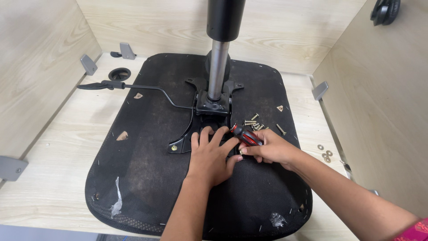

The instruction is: The person attaches a black metal chair base to an overturned black chair seat using a screwdriver and several screws. They insert and tighten each screw one at a time to secure the base to the seat.

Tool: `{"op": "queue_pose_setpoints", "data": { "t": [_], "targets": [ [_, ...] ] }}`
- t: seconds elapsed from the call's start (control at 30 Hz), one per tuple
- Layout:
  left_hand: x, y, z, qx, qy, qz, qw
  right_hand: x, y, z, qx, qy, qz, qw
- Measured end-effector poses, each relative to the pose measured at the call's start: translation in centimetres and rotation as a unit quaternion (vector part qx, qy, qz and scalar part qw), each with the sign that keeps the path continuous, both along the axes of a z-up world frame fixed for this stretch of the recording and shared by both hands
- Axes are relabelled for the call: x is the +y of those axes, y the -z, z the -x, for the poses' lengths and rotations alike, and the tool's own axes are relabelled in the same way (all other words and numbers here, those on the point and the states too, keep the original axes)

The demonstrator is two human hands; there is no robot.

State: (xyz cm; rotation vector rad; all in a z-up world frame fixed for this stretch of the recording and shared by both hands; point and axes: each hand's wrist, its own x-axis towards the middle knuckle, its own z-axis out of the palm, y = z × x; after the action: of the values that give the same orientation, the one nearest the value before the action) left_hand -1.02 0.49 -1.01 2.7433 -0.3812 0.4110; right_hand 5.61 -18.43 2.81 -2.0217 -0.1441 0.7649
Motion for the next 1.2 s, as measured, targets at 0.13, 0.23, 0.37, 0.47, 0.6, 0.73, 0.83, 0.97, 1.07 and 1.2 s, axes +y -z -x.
{"op": "queue_pose_setpoints", "data": {
  "t": [0.13, 0.23, 0.37, 0.47, 0.6, 0.73, 0.83, 0.97, 1.07, 1.2],
  "targets": [
    [0.0, 0.1, -0.1, 0.0, 0.005, 0.01, 1.0, -0.3, 0.2, 0.0, 0.0, 0.001, -0.01, 1.0],
    [-0.1, 0.2, -0.2, -0.014, 0.007, 0.015, 1.0, -0.6, 0.4, -0.1, -0.002, -0.001, -0.016, 1.0],
    [-0.1, 0.1, -0.2, -0.008, 0.003, 0.016, 1.0, -0.6, 0.7, -0.2, -0.006, -0.008, -0.015, 1.0],
    [0.0, 0.1, -0.1, -0.001, 0.008, 0.018, 1.0, -0.8, 1.0, -0.3, -0.012, -0.004, -0.018, 1.0],
    [0.5, 0.1, 0.2, 0.011, 0.015, 0.048, 0.999, -0.8, 1.0, -0.5, 0.004, -0.004, -0.048, 0.999],
    [0.5, 0.4, 0.4, 0.003, 0.01, 0.058, 0.998, -0.4, 0.9, -0.6, 0.004, -0.009, -0.011, 1.0],
    [0.5, 0.5, 0.5, -0.006, 0.006, 0.057, 0.998, 0.1, 0.8, -0.6, -0.002, 0.001, 0.009, 1.0],
    [0.4, 0.7, 0.7, -0.01, 0.004, 0.063, 0.998, 0.2, 0.8, -0.5, 0.007, 0.033, -0.01, 0.999],
    [0.4, 0.5, 0.8, 0.003, 0.001, 0.066, 0.998, 0.1, 0.9, -0.6, 0.007, 0.038, -0.016, 0.999],
    [0.3, 0.2, 1.1, 0.002, 0.011, 0.054, 0.998, -0.3, 1.2, -0.8, 0.012, 0.03, -0.046, 0.998]
  ]
}}
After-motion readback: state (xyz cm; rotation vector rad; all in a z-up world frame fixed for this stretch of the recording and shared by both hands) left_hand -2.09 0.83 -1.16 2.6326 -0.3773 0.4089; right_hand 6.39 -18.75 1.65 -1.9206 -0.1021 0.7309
